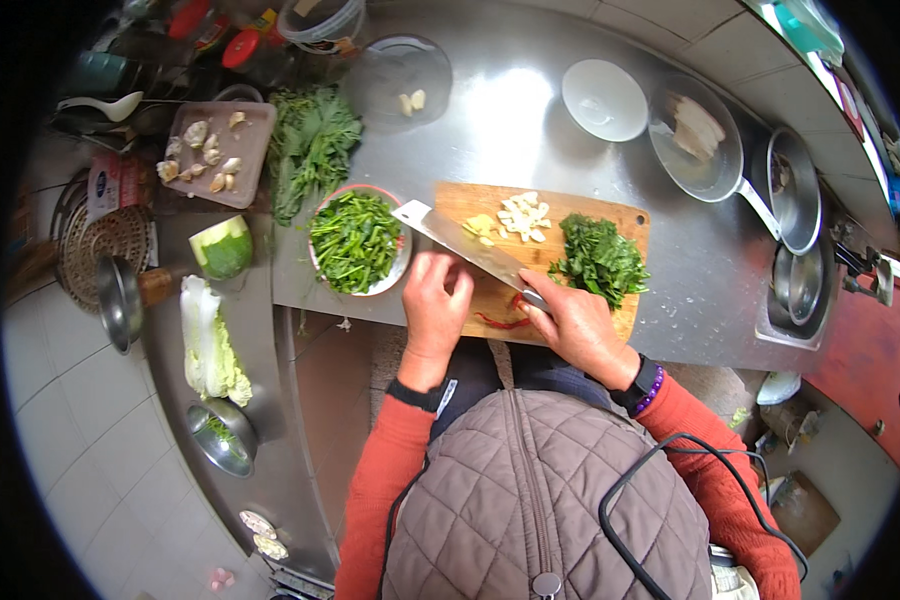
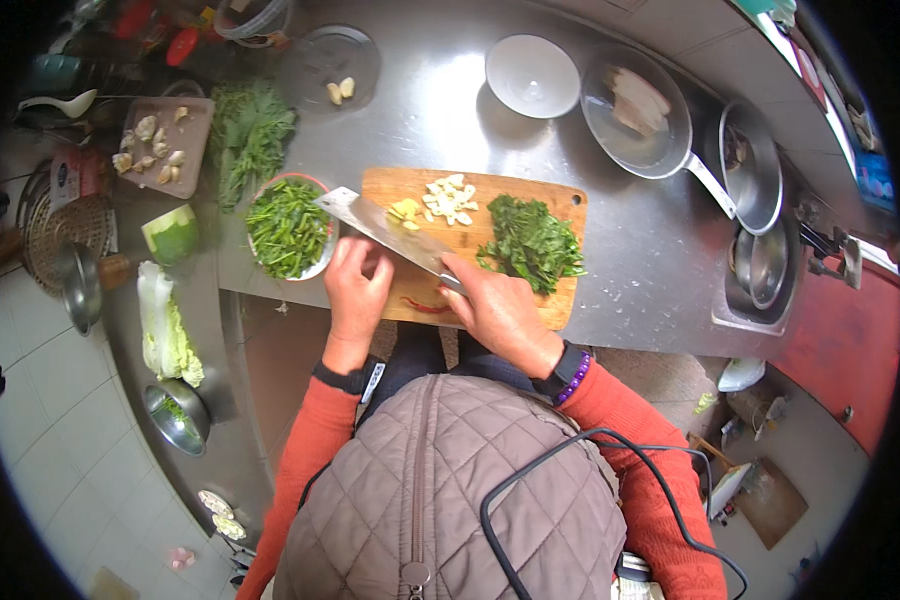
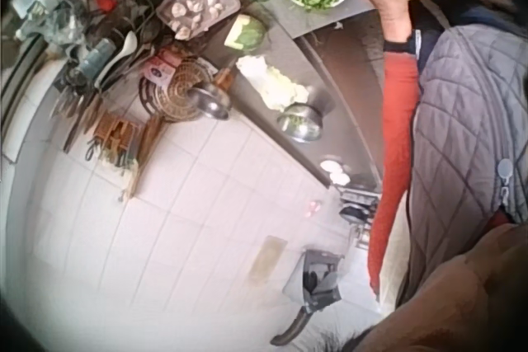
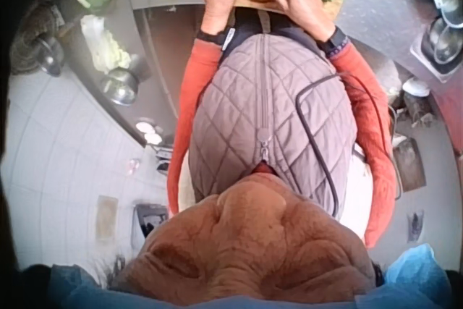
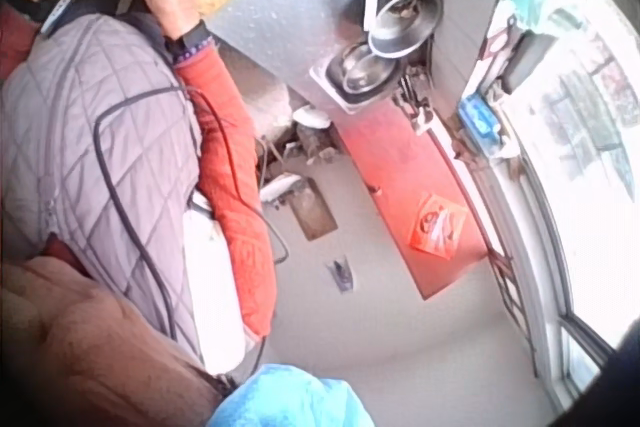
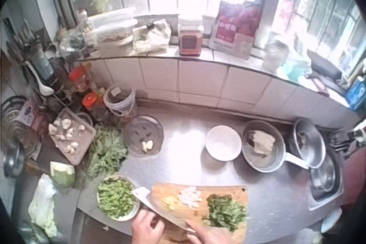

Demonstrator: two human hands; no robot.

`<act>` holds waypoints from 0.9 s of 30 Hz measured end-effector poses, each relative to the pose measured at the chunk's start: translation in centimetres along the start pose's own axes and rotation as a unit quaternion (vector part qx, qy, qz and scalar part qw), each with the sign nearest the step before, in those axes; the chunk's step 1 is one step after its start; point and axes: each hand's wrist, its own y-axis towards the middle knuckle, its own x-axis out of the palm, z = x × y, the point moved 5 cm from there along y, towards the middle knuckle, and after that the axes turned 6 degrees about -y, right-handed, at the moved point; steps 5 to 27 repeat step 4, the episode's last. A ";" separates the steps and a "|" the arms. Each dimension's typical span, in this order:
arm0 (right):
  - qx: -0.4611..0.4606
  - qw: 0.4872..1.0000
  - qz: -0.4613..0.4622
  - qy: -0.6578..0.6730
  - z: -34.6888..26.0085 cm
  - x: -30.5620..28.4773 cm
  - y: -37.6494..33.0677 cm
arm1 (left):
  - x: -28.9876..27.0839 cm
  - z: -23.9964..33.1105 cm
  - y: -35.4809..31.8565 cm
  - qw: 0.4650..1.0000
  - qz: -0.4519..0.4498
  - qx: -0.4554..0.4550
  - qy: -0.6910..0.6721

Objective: The person peels garlic cloves by hand, rinses them in a sink, then moves to a cutting board to slice garlic and a red chili pepper with a cleaver. The chopped pieces are placed on the board alongside pre-chopped greens.

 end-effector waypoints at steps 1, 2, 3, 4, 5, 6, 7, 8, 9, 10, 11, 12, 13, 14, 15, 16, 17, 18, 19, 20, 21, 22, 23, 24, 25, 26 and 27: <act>-0.023 1.000 0.014 -0.002 -0.2 -0.1 0.0 | -0.6 0.7 -0.3 0.998 -0.002 -0.015 -0.053; -0.016 1.000 0.023 0.000 -0.2 0.0 0.2 | -1.6 1.5 -0.6 0.998 -0.002 -0.004 -0.057; -0.018 1.000 0.012 0.007 -0.3 0.2 0.4 | -2.9 2.4 -0.7 0.998 0.002 0.008 -0.058; -0.017 1.000 -0.003 0.005 -0.3 0.4 0.6 | -4.4 3.0 -0.7 0.998 0.009 0.006 -0.059; -0.017 1.000 -0.003 0.005 -0.3 0.4 0.6 | -4.4 3.0 -0.7 0.998 0.009 0.006 -0.059; -0.017 1.000 -0.003 0.005 -0.3 0.4 0.6 | -4.4 3.0 -0.7 0.998 0.009 0.006 -0.059; -0.017 1.000 -0.003 0.005 -0.3 0.4 0.6 | -4.4 3.0 -0.7 0.998 0.009 0.006 -0.059; -0.017 1.000 -0.003 0.005 -0.3 0.4 0.6 | -4.4 3.0 -0.7 0.998 0.009 0.006 -0.059; -0.017 1.000 -0.003 0.005 -0.3 0.4 0.6 | -4.4 3.0 -0.7 0.998 0.009 0.006 -0.059; -0.017 1.000 -0.003 0.005 -0.3 0.4 0.6 | -4.4 3.0 -0.7 0.998 0.009 0.006 -0.059; -0.017 1.000 -0.003 0.005 -0.3 0.4 0.6 | -4.4 3.0 -0.7 0.998 0.009 0.006 -0.059; -0.017 1.000 -0.003 0.005 -0.3 0.4 0.6 | -4.4 3.0 -0.7 0.998 0.009 0.006 -0.059; -0.017 1.000 -0.003 0.005 -0.3 0.4 0.6 | -4.4 3.0 -0.7 0.998 0.009 0.006 -0.059; -0.017 1.000 -0.003 0.005 -0.3 0.4 0.6 | -4.4 3.0 -0.7 0.998 0.009 0.006 -0.059; -0.017 1.000 -0.003 0.005 -0.3 0.4 0.6 | -4.4 3.0 -0.7 0.998 0.009 0.006 -0.059; -0.017 1.000 -0.003 0.005 -0.3 0.4 0.6 | -4.4 3.0 -0.7 0.998 0.009 0.006 -0.059; -0.017 1.000 -0.003 0.005 -0.3 0.4 0.6 | -4.4 3.0 -0.7 0.998 0.009 0.006 -0.059; -0.017 1.000 -0.003 0.005 -0.3 0.4 0.6 | -4.4 3.0 -0.7 0.998 0.009 0.006 -0.059; -0.017 1.000 -0.003 0.005 -0.3 0.4 0.6 | -4.4 3.0 -0.7 0.998 0.009 0.006 -0.059; -0.017 1.000 -0.003 0.005 -0.3 0.4 0.6 | -4.4 3.0 -0.7 0.998 0.009 0.006 -0.059; -0.017 1.000 -0.003 0.005 -0.3 0.4 0.6 | -4.4 3.0 -0.7 0.998 0.009 0.006 -0.059; -0.017 1.000 -0.003 0.005 -0.3 0.4 0.6 | -4.4 3.0 -0.7 0.998 0.009 0.006 -0.059; -0.017 1.000 -0.003 0.005 -0.3 0.4 0.6 | -4.4 3.0 -0.7 0.998 0.009 0.006 -0.059; -0.017 1.000 -0.003 0.005 -0.3 0.4 0.6 | -4.4 3.0 -0.7 0.998 0.009 0.006 -0.059; -0.017 1.000 -0.003 0.005 -0.3 0.4 0.6 | -4.4 3.0 -0.7 0.998 0.009 0.006 -0.059; -0.017 1.000 -0.003 0.005 -0.3 0.4 0.6 | -4.4 3.0 -0.7 0.998 0.009 0.006 -0.059; -0.017 1.000 -0.003 0.005 -0.3 0.4 0.6 | -4.4 3.0 -0.7 0.998 0.009 0.006 -0.059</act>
